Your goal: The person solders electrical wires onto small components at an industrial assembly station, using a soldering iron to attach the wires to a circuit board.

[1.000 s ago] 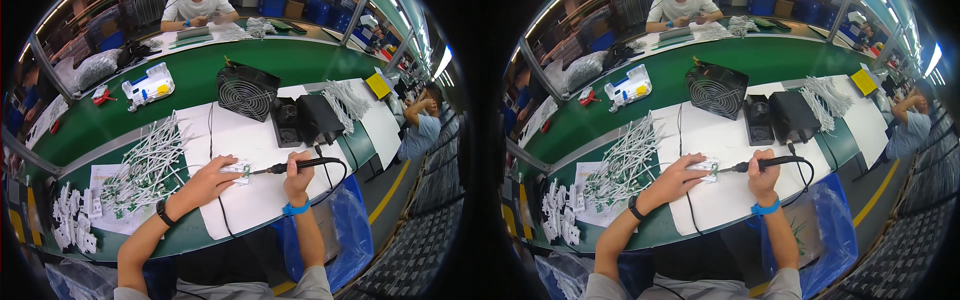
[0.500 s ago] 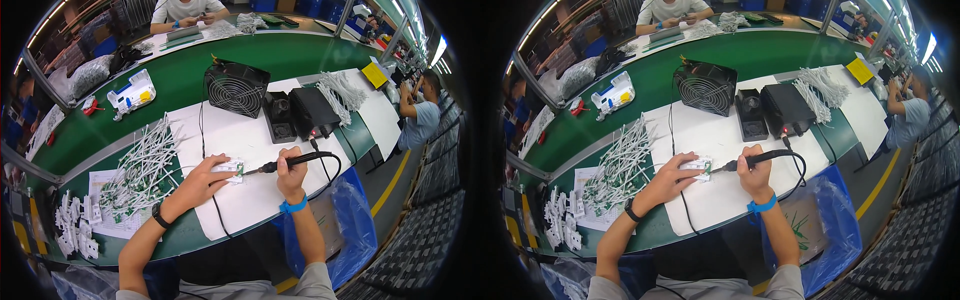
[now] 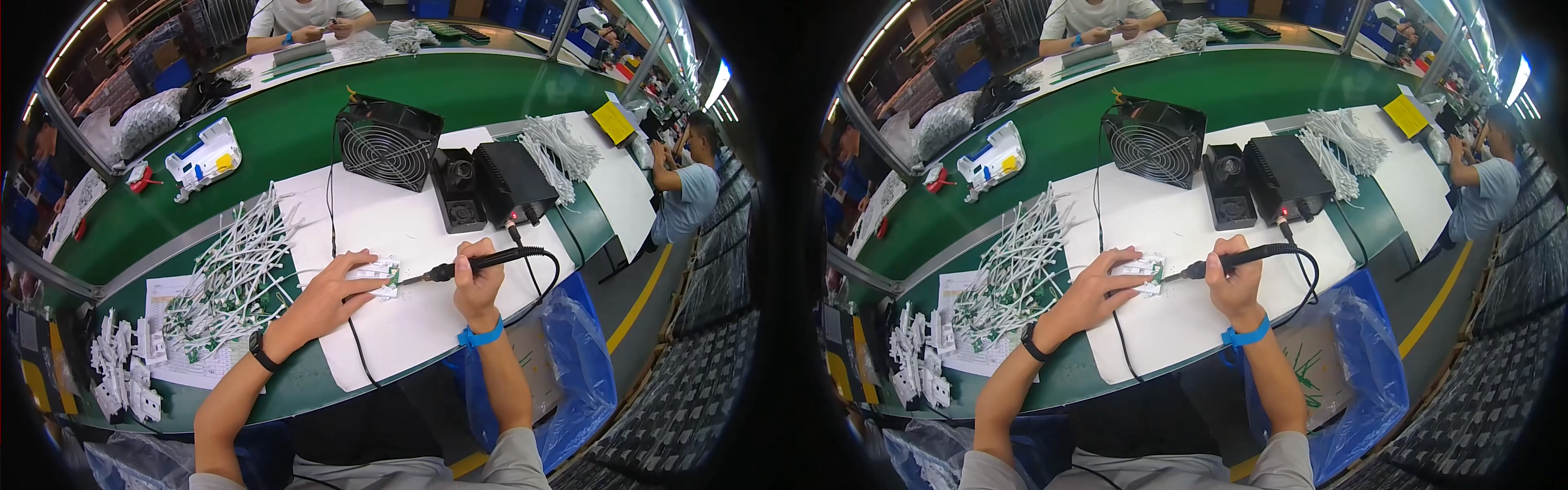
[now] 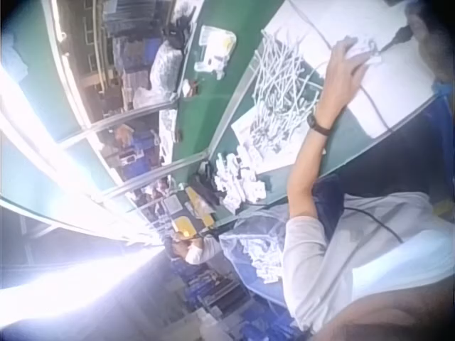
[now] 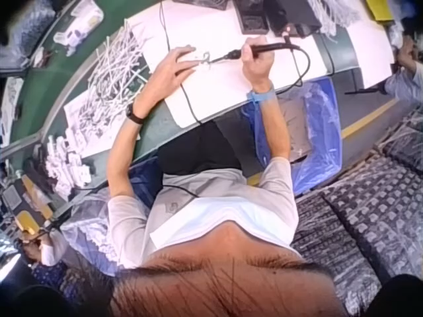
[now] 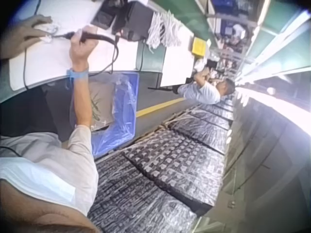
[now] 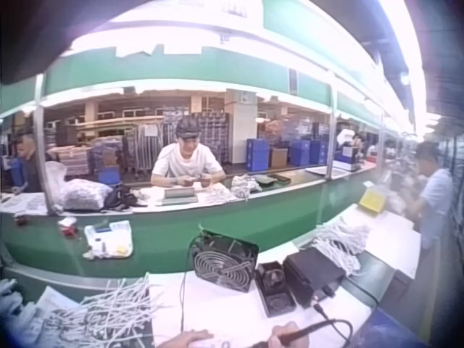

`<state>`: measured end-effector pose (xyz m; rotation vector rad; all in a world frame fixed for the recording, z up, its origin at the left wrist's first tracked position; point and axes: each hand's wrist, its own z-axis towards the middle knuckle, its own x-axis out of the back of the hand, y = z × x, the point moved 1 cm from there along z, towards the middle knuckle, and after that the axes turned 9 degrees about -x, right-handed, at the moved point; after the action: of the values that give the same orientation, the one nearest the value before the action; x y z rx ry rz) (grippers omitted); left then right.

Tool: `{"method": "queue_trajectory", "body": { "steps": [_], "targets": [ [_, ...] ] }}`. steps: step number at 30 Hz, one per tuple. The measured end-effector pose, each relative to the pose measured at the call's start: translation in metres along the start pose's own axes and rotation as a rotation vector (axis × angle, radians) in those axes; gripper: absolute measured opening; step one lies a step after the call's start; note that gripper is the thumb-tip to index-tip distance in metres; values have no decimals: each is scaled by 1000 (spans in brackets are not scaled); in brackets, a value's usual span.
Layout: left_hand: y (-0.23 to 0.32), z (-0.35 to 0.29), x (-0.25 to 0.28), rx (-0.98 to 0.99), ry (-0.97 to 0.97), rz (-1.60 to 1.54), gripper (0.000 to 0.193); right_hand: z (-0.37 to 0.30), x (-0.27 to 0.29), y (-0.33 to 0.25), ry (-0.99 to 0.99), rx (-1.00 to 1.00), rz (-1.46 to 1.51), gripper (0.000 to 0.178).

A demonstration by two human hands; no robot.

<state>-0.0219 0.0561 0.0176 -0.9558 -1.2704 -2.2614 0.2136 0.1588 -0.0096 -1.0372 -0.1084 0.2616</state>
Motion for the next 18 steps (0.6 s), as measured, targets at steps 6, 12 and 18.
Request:
{"method": "queue_trajectory", "body": {
  "steps": [6, 12, 18],
  "targets": [
    [1, 1, 0, 6, -5, -3, 31, 1, 0, -2, -5, -20, -5, 15],
    [3, 2, -3, -5, 28, 51, 29, 1, 1, -4, 90, -1, -54, 15],
    [13, 5, -11, -72, 42, 353, 38, 4, 0, -7, 330, 68, -120, 14]
  ]
}}
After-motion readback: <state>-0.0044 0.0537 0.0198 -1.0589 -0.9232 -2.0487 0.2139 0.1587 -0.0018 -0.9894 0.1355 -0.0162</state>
